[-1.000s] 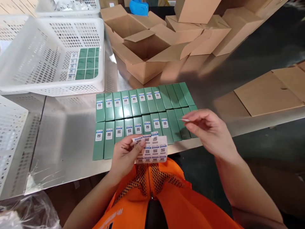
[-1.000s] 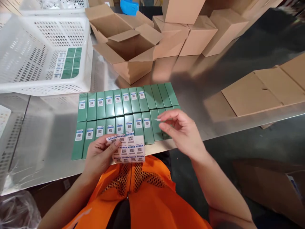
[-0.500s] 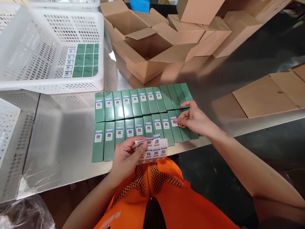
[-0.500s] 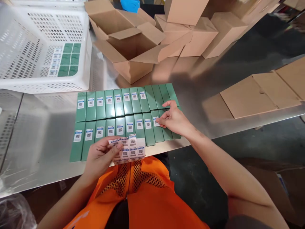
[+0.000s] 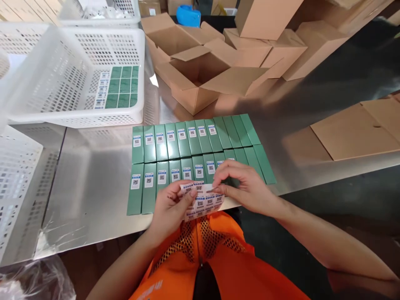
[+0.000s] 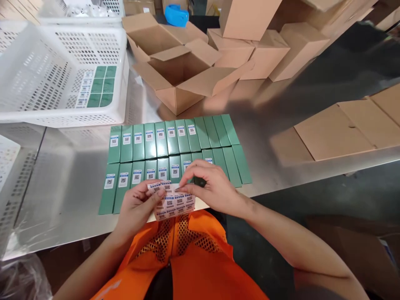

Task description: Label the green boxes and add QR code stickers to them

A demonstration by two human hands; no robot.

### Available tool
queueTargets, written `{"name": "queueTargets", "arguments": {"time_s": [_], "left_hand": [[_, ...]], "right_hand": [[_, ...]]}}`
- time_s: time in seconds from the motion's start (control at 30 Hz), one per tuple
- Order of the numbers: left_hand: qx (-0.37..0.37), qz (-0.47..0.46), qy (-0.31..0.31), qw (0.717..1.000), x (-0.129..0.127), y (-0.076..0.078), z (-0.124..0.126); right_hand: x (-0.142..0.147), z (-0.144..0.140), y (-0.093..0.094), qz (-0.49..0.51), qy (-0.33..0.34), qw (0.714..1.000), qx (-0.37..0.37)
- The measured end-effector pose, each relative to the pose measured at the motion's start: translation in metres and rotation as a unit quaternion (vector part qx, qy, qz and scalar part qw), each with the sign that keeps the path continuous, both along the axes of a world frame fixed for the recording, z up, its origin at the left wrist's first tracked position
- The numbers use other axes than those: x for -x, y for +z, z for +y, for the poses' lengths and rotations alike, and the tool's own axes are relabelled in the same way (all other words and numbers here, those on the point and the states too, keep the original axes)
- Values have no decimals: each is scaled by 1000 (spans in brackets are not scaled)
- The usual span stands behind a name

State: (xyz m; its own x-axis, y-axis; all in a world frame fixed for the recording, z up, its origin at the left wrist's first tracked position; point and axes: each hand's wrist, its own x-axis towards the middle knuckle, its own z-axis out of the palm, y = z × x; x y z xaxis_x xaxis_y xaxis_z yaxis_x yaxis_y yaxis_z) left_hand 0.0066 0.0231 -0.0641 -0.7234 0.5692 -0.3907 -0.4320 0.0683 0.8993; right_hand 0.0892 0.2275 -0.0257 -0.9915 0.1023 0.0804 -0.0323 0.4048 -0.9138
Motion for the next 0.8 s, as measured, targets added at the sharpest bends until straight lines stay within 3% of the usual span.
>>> {"name": "queueTargets", "arguments": {"time_s": [0.07, 0.13, 0.23, 0.37, 0.53, 0.67, 0.8], "left_hand": [[-3, -21, 5, 1000, 0, 0, 0], [-6, -34, -1, 999, 0, 0, 1], [-11, -30, -18, 999, -1, -2, 0], [-11, -7, -16, 1000, -2, -5, -1], [-5, 7, -33, 999, -2, -6, -1], [3, 3, -37, 999, -2, -8, -1], [0, -24, -15, 1000, -3, -4, 1]], "right_hand": [[7, 11, 4, 32, -30, 998, 53], [22, 34, 5, 26, -102, 991, 82], [58, 77, -3, -57, -193, 974, 103], [97, 113, -18, -207, -210, 947, 125], [108, 118, -21, -230, -190, 943, 146], [114, 119, -23, -255, -186, 942, 112], [121, 126, -25, -271, -205, 940, -15]]}}
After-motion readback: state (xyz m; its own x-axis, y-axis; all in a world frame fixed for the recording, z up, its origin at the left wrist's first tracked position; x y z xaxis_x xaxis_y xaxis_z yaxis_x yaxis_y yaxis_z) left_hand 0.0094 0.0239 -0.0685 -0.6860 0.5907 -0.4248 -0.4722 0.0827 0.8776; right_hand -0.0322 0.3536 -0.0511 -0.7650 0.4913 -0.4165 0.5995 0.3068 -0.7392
